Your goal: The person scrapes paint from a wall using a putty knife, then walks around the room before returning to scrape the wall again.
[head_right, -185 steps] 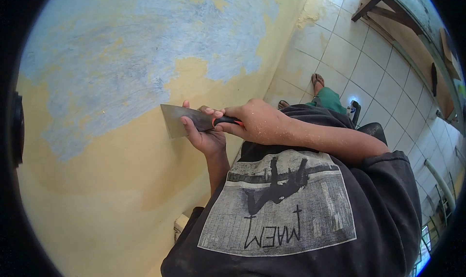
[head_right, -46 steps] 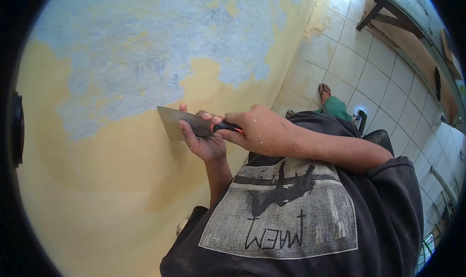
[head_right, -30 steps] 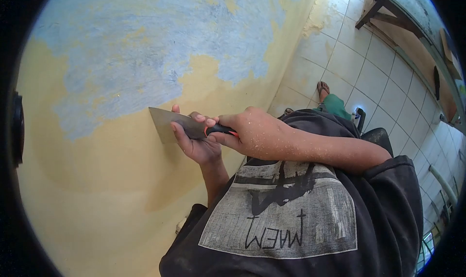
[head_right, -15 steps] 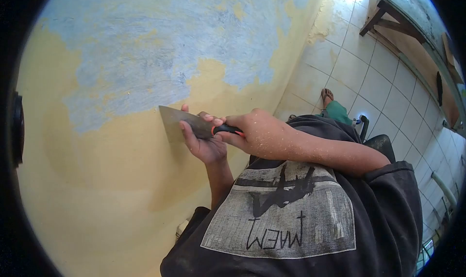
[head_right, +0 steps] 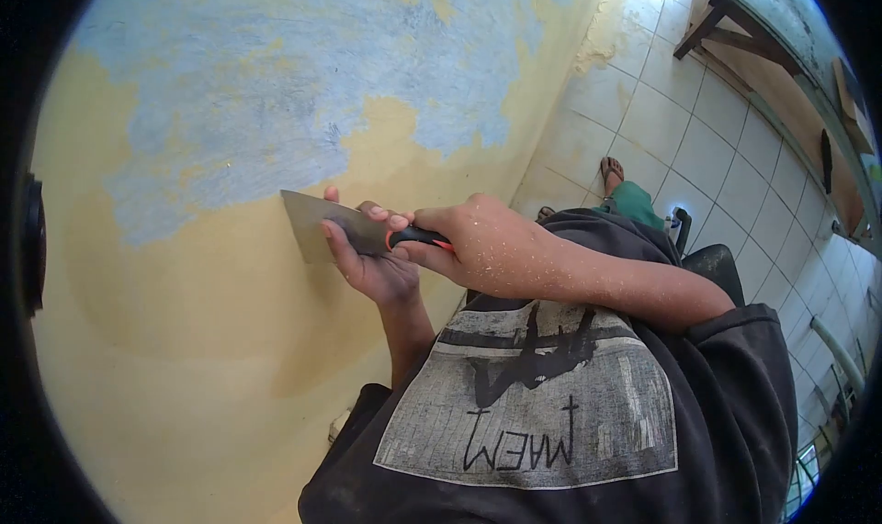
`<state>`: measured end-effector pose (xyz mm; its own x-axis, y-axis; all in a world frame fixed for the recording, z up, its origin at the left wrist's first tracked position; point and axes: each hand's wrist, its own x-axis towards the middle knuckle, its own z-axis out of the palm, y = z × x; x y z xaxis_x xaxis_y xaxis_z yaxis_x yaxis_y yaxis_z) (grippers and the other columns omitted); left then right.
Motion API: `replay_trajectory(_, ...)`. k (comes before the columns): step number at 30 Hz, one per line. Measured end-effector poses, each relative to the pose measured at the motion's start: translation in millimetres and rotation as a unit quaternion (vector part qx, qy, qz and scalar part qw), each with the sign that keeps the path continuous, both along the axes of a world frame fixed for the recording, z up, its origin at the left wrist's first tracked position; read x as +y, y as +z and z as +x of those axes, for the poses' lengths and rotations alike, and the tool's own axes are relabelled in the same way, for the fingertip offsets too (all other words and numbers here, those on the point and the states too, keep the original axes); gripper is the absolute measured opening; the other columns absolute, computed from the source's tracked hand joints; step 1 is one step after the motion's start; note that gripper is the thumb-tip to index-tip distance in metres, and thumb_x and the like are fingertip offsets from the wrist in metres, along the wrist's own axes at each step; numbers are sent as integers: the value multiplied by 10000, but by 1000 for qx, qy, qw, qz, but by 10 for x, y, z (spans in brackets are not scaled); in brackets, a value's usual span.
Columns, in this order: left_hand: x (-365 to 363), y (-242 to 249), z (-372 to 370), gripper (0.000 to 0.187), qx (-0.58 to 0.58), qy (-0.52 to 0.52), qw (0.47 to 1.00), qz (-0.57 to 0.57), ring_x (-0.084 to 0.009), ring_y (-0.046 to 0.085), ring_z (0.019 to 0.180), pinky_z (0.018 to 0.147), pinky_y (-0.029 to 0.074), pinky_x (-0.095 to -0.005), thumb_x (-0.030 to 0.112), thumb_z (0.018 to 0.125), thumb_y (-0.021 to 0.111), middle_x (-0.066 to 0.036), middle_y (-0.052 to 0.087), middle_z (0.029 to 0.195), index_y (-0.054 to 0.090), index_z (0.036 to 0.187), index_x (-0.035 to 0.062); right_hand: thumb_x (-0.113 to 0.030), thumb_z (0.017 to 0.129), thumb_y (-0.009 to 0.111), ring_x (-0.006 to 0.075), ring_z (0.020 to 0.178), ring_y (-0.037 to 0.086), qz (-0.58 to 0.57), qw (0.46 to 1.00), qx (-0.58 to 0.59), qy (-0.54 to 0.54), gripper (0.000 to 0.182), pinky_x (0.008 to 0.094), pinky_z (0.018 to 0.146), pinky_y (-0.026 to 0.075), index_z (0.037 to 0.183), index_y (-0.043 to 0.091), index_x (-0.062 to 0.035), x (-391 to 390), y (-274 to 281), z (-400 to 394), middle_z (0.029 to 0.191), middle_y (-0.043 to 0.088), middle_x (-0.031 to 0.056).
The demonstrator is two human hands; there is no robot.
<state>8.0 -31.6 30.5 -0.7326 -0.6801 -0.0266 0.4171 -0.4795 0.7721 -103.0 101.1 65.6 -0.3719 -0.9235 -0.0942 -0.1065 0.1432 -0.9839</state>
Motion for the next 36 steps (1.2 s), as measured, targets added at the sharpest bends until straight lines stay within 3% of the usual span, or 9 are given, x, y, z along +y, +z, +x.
replay_trajectory(6,-26,65,-9,455,24,1,1000,4,-275,625,689,709,528,-457,402,996,323,-160,594,855,306,1361,130,-311,899,586,370,562,572,-31,999,37,-4,279,390,535,438,982,634,-49,-54,-11,48,586,550,191)
replay_trajectory(9,6,73,-10,455,2,6,1000,-21,-273,626,687,702,530,-452,400,996,324,-155,596,854,304,1359,127,-307,900,584,376,574,575,14,1000,12,10,275,390,537,441,971,634,-46,0,89,0,601,558,201)
replay_trajectory(12,39,128,-25,457,3,12,999,-36,-270,628,685,692,532,-443,400,997,323,-147,598,854,305,1358,121,-312,888,582,393,625,586,-2,1000,-9,17,307,449,586,451,948,637,-16,20,51,-19,638,585,213)
replay_trajectory(15,47,231,-29,458,18,14,999,-27,-268,628,684,681,534,-436,398,998,317,-146,599,851,305,1355,112,-316,891,578,397,622,584,-49,998,38,2,302,451,591,452,962,639,-29,-16,119,20,636,584,213)
replay_trajectory(18,56,204,25,457,-2,19,999,-37,-256,624,670,669,537,-427,400,999,311,-140,595,836,306,1352,109,-318,896,569,404,631,583,-4,1000,9,22,310,457,599,454,968,636,-24,34,180,11,642,585,219)
replay_trajectory(21,99,179,-1,458,-10,28,999,-33,-244,620,659,661,539,-422,402,1000,305,-134,591,827,305,1352,110,-310,898,583,406,623,583,-5,1000,0,28,295,414,564,456,968,620,-26,63,91,6,625,569,211)
replay_trajectory(26,39,354,62,454,-5,43,997,-66,-237,618,651,666,539,-420,403,1002,297,-129,588,827,307,1352,114,-315,894,587,409,634,586,-36,999,29,15,295,417,572,463,980,620,-34,-16,173,61,630,569,216)
replay_trajectory(36,23,201,27,457,-10,11,999,-44,-254,629,672,687,540,-435,391,999,316,-141,597,836,314,1343,90,-315,897,587,404,618,582,-5,1000,6,21,288,412,564,457,976,617,-39,-19,71,20,605,558,204)
